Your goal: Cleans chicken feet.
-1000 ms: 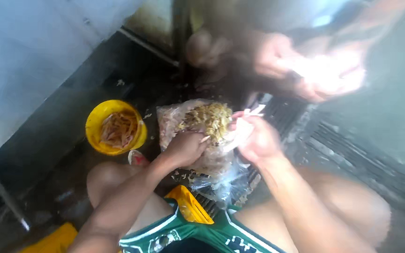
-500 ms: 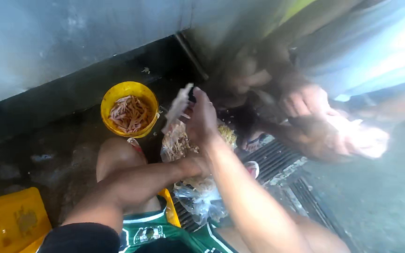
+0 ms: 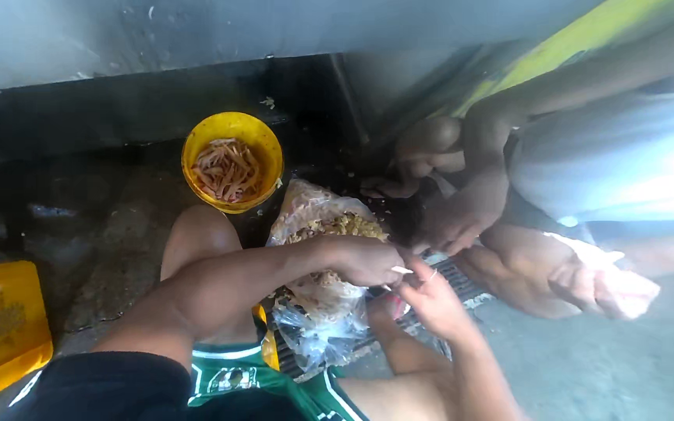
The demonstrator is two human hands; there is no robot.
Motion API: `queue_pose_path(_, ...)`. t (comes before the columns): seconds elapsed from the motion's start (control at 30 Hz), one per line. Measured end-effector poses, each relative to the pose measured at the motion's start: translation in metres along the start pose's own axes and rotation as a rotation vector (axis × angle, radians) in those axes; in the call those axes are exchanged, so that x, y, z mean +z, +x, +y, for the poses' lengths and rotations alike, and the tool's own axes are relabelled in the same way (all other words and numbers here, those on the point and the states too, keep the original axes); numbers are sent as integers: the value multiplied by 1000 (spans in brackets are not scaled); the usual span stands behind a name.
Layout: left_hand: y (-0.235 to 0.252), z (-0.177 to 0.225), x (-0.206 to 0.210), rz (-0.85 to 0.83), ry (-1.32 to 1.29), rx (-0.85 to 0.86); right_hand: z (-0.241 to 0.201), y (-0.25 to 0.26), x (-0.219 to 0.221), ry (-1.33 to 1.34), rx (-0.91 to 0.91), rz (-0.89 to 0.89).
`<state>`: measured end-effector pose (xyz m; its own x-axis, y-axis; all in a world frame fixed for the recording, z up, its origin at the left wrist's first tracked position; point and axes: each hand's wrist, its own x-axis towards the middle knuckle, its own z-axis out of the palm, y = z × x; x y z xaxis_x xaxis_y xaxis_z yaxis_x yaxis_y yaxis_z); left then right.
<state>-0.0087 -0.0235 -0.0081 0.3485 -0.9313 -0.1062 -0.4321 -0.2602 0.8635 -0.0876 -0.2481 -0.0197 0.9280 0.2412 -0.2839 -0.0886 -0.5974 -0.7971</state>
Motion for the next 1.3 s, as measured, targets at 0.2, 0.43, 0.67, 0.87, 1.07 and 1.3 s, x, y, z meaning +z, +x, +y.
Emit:
queue_pose_path(0.2,7,-6,-4,244,-210,-121,-1,-2,38,40,-54,205)
queue_pose_path(0.43,24,-20,14,364,-188,-389,-4,-2,36,-388,145,225)
queue_pose_path(0.67,34,-19,21,497,-159,-394,-3,-1,37,41,218,174)
queue_pose_path(0.87,27,-9,18,437,-124,-283,9,-7,40,540,202,-88)
queue_pose_path(1.07,32,-12,8,603,-203,-456,-18,6,29,-5,219,-9)
queue_pose_path(1.3,-12,-78,-99,1276,-400,-665,-3,-35,38,171,172,-9)
